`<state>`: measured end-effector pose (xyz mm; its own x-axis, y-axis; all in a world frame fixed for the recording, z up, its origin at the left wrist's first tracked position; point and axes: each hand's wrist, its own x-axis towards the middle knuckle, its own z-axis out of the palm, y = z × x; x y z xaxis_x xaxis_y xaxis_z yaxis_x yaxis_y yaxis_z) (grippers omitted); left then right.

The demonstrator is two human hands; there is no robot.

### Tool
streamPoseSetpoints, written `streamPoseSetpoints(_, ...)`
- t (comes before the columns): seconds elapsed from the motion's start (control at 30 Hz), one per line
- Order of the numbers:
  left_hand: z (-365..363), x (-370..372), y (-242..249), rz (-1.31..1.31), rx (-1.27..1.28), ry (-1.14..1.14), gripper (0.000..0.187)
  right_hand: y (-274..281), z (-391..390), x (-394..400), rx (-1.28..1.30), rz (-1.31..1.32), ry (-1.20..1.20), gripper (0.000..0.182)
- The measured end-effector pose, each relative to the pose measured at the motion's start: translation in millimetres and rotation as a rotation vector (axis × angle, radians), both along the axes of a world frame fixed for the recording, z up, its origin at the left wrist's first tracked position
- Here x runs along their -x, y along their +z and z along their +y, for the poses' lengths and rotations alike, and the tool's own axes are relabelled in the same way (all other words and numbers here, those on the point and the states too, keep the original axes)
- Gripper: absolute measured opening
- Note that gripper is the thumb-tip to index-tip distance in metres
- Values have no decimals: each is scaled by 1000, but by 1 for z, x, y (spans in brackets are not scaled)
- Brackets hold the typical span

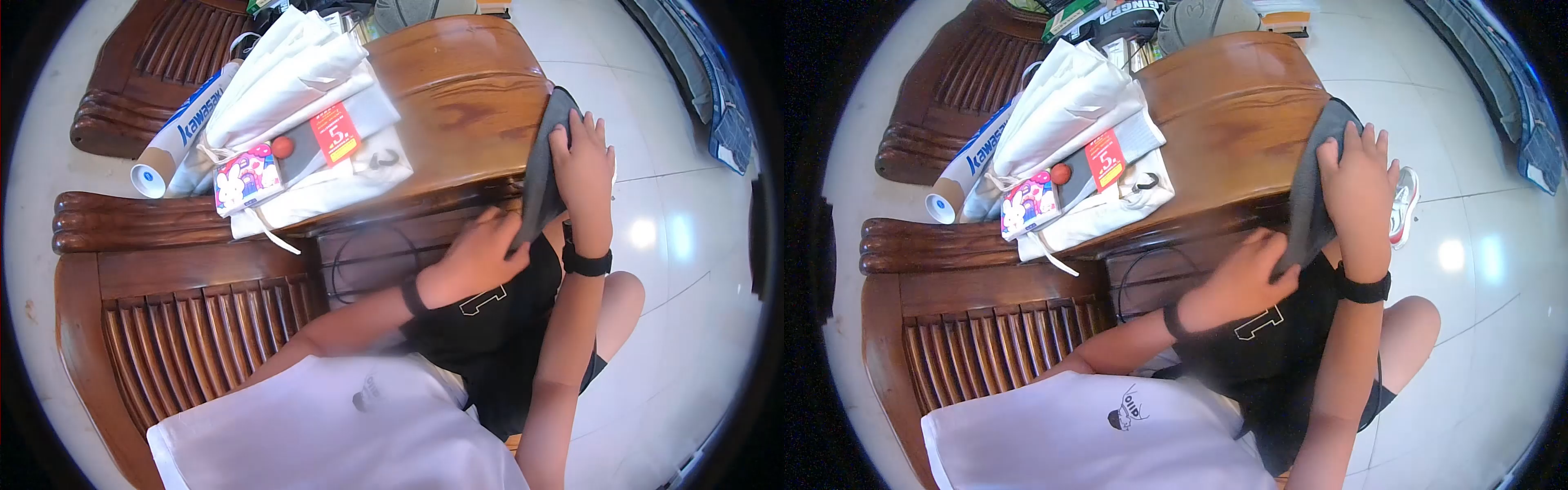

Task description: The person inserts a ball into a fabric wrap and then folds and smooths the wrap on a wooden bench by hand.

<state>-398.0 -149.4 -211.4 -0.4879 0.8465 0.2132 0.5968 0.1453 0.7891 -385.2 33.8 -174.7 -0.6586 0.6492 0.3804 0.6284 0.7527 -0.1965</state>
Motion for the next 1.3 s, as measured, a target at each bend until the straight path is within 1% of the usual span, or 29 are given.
streamPoseSetpoints(0.07,7,-7,2,-115,18,-38,29,-6,1,5,136,158,113,45)
streamPoseSetpoints(0.1,6,-5,3,-158,81,-43,29,-7,1,8,204,236,170,44)
streamPoseSetpoints(0.13,3,-3,4,-201,145,-48,29,-9,-5,12,-11,195,195,41)
streamPoseSetpoints(0.17,-3,0,5,-243,211,-54,28,-9,-11,15,-84,187,227,41)
streamPoseSetpoints(0.23,-24,7,1,-357,326,24,32,-3,-34,24,-221,175,283,42)
streamPoseSetpoints(0.27,-37,12,-4,-410,387,60,35,-2,-48,29,-212,179,295,46)
streamPoseSetpoints(0.37,-80,21,-31,-354,83,158,36,2,-85,42,-139,220,407,53)
streamPoseSetpoints(0.47,-100,25,-45,-460,-13,214,39,0,-114,52,-66,226,486,52)
streamPoseSetpoints(0.5,-101,23,-43,-598,10,209,38,2,-116,52,-46,228,510,51)
streamPoseSetpoints(0.57,-98,21,-35,-874,61,202,35,4,-110,48,-14,259,501,48)
streamPoseSetpoints(0.63,-84,16,-28,-926,90,83,36,6,-94,44,-14,251,479,45)
streamPoseSetpoints(0.67,-73,11,-25,-954,100,22,37,5,-83,41,-35,240,415,47)
streamPoseSetpoints(0.73,-44,-3,-19,-1016,-6,-33,36,3,-55,35,-85,223,299,50)
streamPoseSetpoints(0.77,-31,-9,-18,-1046,-60,-58,35,0,-39,31,-57,233,265,50)
streamPoseSetpoints(0.83,-3,-14,-19,-966,-52,-112,35,-4,-7,16,1,244,190,51)
streamPoseSetpoints(0.93,25,-17,-15,-868,-33,-196,37,3,24,-9,672,299,40,51)
streamPoseSetpoints(1.03,35,-14,-17,-772,37,-233,40,-10,42,-18,958,457,139,50)
streamPoseSetpoints(1.07,33,-12,-19,-737,70,-235,41,-12,38,-19,893,420,72,48)
streamPoseSetpoints(1.17,14,2,-26,-670,116,-182,40,-5,23,-5,504,322,125,47)
streamPoseSetpoints(1.27,-12,19,-40,-858,105,-98,39,0,-9,14,-56,192,211,47)
streamPoseSetpoints(1.3,-21,22,-43,-885,82,-84,39,2,-21,19,-80,184,244,48)
